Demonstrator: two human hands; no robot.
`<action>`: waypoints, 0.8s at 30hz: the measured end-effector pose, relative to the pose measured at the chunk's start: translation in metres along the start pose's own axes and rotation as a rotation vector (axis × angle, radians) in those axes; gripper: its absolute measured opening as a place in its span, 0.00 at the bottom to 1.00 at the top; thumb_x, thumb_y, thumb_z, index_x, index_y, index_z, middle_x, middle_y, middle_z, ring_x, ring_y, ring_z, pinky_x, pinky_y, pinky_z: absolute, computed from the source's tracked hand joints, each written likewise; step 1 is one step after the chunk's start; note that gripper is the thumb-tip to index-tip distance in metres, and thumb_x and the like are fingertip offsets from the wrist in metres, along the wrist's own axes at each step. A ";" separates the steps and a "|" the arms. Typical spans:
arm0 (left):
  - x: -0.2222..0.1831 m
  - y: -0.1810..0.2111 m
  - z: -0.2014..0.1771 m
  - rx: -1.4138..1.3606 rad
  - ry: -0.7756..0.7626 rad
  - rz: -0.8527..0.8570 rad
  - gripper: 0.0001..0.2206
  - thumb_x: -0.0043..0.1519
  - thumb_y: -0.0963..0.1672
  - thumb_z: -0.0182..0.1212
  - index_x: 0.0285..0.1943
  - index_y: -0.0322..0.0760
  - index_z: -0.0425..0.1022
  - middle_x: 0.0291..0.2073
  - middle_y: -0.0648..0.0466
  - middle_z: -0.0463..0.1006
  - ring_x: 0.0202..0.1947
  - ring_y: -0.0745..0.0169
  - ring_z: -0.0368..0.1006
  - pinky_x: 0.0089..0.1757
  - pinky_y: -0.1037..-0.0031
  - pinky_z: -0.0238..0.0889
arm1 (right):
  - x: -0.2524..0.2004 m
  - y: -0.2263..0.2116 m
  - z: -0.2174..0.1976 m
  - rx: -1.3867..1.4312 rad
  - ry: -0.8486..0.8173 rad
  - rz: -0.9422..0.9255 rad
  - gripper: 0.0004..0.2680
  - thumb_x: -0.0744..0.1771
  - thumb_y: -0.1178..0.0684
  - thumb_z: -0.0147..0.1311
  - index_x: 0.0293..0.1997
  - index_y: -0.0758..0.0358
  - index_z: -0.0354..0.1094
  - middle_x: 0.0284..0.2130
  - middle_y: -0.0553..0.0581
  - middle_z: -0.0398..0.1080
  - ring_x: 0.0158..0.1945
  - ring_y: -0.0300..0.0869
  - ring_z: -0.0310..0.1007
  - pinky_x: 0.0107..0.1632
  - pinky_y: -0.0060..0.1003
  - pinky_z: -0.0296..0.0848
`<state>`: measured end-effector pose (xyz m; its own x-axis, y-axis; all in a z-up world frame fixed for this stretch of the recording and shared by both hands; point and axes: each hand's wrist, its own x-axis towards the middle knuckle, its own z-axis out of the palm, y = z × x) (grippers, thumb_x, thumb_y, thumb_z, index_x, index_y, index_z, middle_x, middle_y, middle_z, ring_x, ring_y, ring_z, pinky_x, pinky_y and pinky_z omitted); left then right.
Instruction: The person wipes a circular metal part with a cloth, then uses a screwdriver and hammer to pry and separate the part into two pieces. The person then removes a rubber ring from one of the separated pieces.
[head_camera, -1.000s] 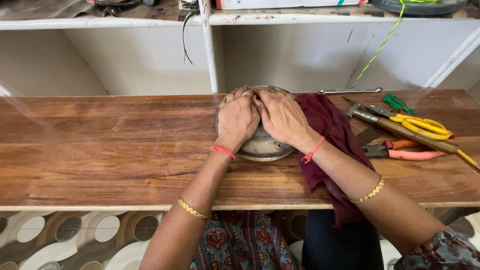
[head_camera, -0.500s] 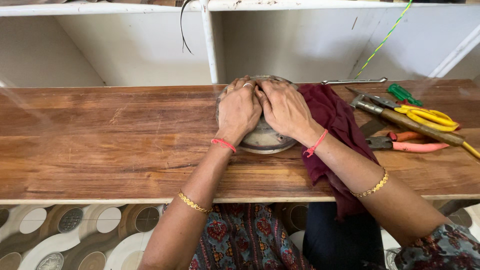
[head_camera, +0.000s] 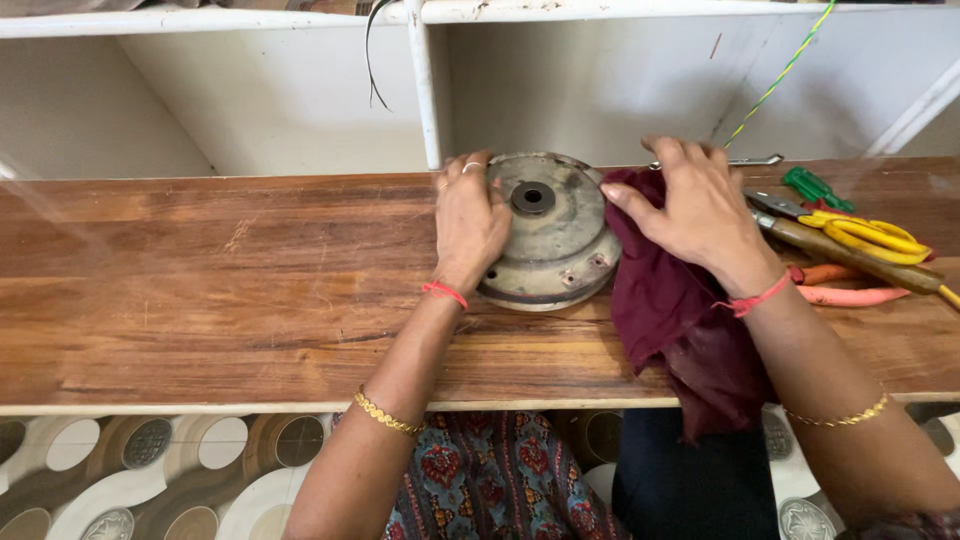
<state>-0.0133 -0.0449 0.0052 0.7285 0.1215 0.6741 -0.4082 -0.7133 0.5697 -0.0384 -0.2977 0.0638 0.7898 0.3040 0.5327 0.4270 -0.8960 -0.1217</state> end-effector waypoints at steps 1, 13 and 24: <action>-0.001 0.000 -0.001 0.051 0.031 -0.002 0.18 0.62 0.41 0.55 0.61 0.31 0.74 0.60 0.36 0.73 0.64 0.29 0.62 0.61 0.49 0.56 | -0.007 0.011 -0.001 0.034 -0.076 0.073 0.27 0.65 0.35 0.58 0.60 0.72 0.65 0.49 0.78 0.70 0.54 0.69 0.67 0.57 0.57 0.63; 0.011 0.002 -0.021 0.135 -0.273 -0.260 0.25 0.61 0.54 0.60 0.63 0.39 0.72 0.59 0.39 0.72 0.55 0.33 0.70 0.55 0.48 0.62 | -0.017 0.011 -0.020 0.415 0.199 -0.021 0.12 0.68 0.62 0.52 0.58 0.66 0.72 0.44 0.62 0.78 0.46 0.43 0.78 0.51 0.36 0.74; 0.021 -0.038 -0.023 -0.925 -0.340 -0.801 0.45 0.45 0.46 0.76 0.68 0.13 0.56 0.50 0.30 0.80 0.47 0.45 0.82 0.44 0.63 0.79 | -0.023 -0.074 0.003 0.088 0.056 -0.182 0.16 0.69 0.46 0.51 0.62 0.58 0.72 0.67 0.80 0.52 0.63 0.80 0.54 0.62 0.70 0.56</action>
<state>0.0050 0.0010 0.0087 0.9962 0.0138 -0.0858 0.0799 0.2406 0.9673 -0.0868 -0.2376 0.0574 0.6716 0.4373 0.5982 0.5988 -0.7958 -0.0905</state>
